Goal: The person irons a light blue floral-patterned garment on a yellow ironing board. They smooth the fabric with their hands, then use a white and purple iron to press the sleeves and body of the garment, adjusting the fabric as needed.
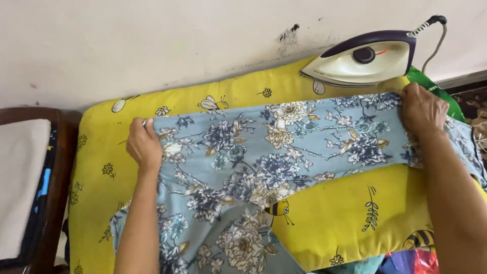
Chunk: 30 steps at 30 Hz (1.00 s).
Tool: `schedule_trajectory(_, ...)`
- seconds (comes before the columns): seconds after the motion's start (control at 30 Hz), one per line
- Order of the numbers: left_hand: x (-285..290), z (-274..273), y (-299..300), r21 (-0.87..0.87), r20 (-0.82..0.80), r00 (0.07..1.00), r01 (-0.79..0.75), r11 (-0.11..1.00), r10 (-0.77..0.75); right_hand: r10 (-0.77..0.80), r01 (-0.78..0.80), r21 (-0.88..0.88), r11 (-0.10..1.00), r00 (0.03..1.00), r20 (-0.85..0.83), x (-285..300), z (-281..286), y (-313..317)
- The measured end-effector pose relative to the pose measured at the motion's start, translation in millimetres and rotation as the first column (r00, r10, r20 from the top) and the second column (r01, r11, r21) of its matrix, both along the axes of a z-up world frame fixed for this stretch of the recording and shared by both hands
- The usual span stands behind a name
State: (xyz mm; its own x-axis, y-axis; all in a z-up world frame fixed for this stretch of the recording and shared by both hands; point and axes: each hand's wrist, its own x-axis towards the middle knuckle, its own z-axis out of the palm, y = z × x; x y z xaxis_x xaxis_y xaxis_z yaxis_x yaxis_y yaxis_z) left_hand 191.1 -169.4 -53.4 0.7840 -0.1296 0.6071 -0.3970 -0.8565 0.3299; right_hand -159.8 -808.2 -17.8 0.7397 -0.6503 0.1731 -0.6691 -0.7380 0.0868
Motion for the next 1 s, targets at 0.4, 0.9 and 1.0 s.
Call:
schedule_trajectory(0.4,-232,93,-84,0.074,-0.307,0.619,0.772,0.631,-0.723,0.081,-0.082,-0.087,0.993,0.996,-0.023,-2,-23,-18)
schedule_trajectory(0.9,-283,92,-77,0.053,-0.887,0.240,0.902,0.429,-0.394,0.547,-0.569,-0.083,0.818,0.726,0.418,0,12,139)
schedule_trajectory(1.0,-280,83,-72,0.060,-0.864,0.223,0.936,0.346,-0.451,0.825,-0.828,0.069,0.557,0.561,0.073,-20,14,223)
